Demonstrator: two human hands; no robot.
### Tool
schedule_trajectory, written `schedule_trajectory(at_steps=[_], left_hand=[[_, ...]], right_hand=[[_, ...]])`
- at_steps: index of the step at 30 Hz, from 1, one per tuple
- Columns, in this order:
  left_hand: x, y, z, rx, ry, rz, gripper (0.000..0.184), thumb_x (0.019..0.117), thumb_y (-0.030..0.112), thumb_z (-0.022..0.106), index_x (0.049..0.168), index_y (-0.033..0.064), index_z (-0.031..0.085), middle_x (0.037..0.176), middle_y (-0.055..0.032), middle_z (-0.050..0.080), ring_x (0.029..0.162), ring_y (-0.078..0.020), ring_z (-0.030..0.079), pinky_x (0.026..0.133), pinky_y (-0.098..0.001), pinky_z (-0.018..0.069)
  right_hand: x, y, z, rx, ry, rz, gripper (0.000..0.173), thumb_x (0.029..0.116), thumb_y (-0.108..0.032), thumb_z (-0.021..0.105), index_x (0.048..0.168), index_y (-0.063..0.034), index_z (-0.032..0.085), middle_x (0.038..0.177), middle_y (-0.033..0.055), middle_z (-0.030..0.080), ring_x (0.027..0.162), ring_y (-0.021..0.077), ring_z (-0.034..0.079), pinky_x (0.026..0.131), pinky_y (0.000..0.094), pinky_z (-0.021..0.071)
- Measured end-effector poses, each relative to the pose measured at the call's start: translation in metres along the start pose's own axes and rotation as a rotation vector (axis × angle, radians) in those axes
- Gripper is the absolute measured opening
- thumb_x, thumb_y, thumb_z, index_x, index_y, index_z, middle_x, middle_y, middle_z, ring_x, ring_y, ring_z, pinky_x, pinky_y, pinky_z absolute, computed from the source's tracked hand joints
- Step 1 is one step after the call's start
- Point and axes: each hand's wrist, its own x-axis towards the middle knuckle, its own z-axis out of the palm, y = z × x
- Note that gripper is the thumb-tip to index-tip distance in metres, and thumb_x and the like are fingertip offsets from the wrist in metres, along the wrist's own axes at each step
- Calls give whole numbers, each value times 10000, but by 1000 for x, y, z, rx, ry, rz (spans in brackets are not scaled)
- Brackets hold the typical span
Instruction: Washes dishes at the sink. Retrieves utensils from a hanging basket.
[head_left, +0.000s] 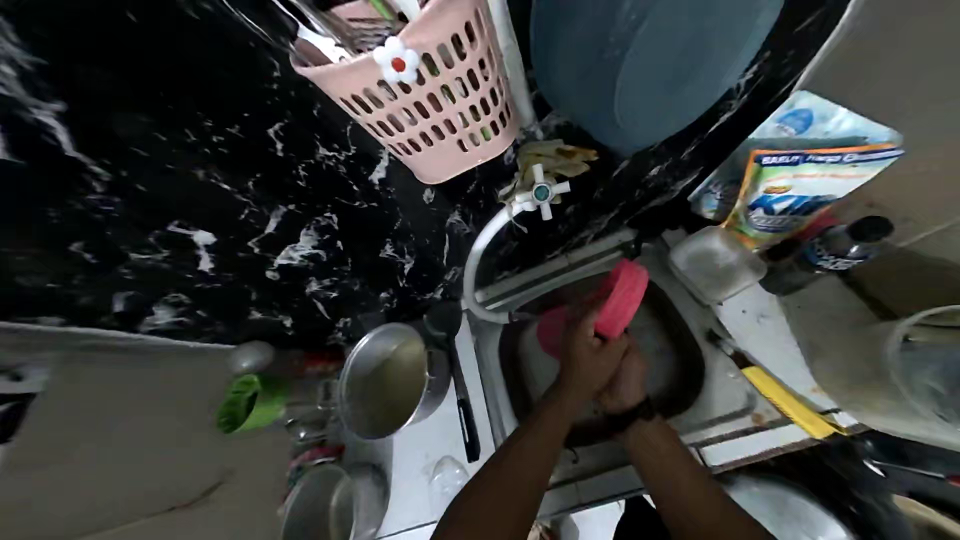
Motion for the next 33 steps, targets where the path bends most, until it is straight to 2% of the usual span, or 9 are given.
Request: schedule_trajectory(at_steps=[2, 9, 12, 14, 17, 19, 23, 26, 33], left_hand=[[-4, -17, 4, 44, -45, 3, 529, 856, 92, 751, 1336, -75, 606, 1341, -238, 619, 1270, -263, 586, 1101, -393, 469], [-26, -17, -10, -171, -264, 32, 561, 865, 238, 791, 1279, -85, 593, 1344, -198, 606, 1251, -192, 583, 1070, -338, 488], [-26, 13, -32, -249, -290, -285, 687, 926, 229, 684, 1466, -85, 397, 1326, -146, 609, 1183, -113, 608, 1018, -288, 517], [-18, 24, -34, -340, -192, -529, 532, 999, 212, 621, 1448, -23, 459, 1253, -132, 652, 1101, -147, 660, 956, -332, 572], [-10, 17, -21, -548, 84, -645, 379, 1021, 87, 546, 1377, -31, 492, 1155, -160, 665, 1015, -204, 680, 881, -387, 595], [-5, 10, -11, -650, 245, -595, 399, 1023, 51, 494, 1410, -26, 433, 1166, -171, 633, 1004, -215, 667, 865, -403, 588], [-16, -2, 14, -279, 259, -414, 426, 915, 77, 667, 1289, -82, 541, 1021, -131, 681, 898, -114, 678, 809, -282, 589], [-34, -31, 18, -68, 30, -393, 578, 939, 153, 704, 1415, -84, 479, 1179, -198, 668, 1047, -163, 673, 932, -324, 564], [-60, -115, 44, -94, -241, -674, 677, 1067, 307, 536, 1587, -10, 239, 1584, -264, 357, 1428, -333, 442, 1167, -460, 399]], right_hand=[[13, -16, 5, 45, 1, 17, 543, 1125, -437, 205, 1220, -72, 596, 997, 68, 713, 906, 148, 702, 785, 351, 607], [23, -46, -28, -327, -44, -71, 305, 1089, -120, 315, 1134, -10, 596, 858, 24, 718, 778, 81, 701, 701, 271, 616], [34, -59, -31, -793, -86, -264, 198, 970, -87, 636, 1125, 25, 688, 947, 73, 736, 848, 124, 709, 791, 331, 615], [38, -64, -32, -1047, -168, -368, 258, 938, -167, 712, 1154, -27, 716, 1076, 85, 739, 976, 143, 710, 895, 367, 602], [27, -56, -17, -958, -230, -305, 413, 1002, -217, 628, 1381, -54, 612, 1281, 94, 680, 1099, 139, 675, 956, 353, 577], [12, -31, -5, -698, -105, -291, 436, 1035, -168, 549, 1432, 10, 523, 1238, 115, 673, 1048, 110, 674, 920, 305, 578], [-15, 0, -12, -612, 6, -211, 469, 1064, -128, 478, 1501, 32, 424, 1382, 165, 601, 1224, 139, 616, 1054, 307, 517], [-17, -8, -47, -848, 48, -25, 386, 1078, -170, 485, 1419, 5, 528, 1185, 125, 682, 1015, 132, 676, 887, 331, 578], [-7, -54, -124, -1333, -14, -28, 383, 963, -166, 689, 1316, -27, 636, 1226, 108, 701, 1109, 161, 679, 974, 379, 570]])
